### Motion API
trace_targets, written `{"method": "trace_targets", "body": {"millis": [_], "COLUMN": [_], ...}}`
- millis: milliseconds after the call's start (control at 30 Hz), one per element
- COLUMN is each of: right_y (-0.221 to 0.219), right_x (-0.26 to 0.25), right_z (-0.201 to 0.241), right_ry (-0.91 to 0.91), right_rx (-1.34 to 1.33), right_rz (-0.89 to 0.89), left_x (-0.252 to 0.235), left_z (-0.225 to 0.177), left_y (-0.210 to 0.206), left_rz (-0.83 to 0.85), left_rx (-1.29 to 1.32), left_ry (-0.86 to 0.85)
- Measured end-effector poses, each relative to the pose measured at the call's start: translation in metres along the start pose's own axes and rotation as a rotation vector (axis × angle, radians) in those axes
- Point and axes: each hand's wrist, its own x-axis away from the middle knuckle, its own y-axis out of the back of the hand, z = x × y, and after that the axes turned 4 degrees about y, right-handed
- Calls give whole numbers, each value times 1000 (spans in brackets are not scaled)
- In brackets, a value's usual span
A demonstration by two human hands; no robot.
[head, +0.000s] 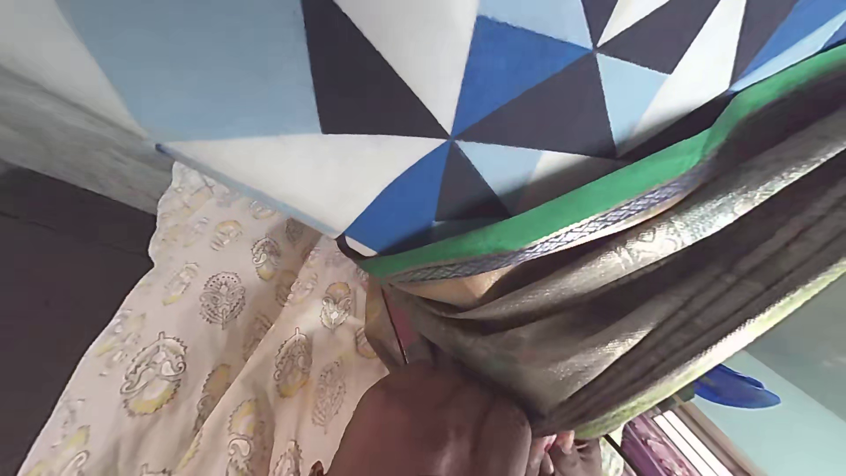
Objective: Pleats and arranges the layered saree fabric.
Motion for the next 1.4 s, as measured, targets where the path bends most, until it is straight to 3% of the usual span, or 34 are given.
{"method": "trace_targets", "body": {"millis": [133,300,433,533,667,900,1400], "right_y": [31,10,25,24,30,44,41], "right_x": [22,8,16,17,18,29,25], "right_z": [-26,-10,-16,-18,-24,-28,-28], "right_ry": [-9,15,65,59,114,114,78], "right_rx": [-75,13,89,-6,8,54,112], "right_rz": [32,8,91,55,92,172,113], "left_x": [-3,-1,3,7,7,7,2], "left_z": [-1,1,7,10,4,-2,-3], "left_y": [4,1,-6,-5,-11,-8,-6], "left_rz": [25,19,-34,-106,-218,-56,-34], "left_rx": [10,-1,22,49,261,256,407], "left_ry": [-10,-2,12,2,-41,-8,92]}}
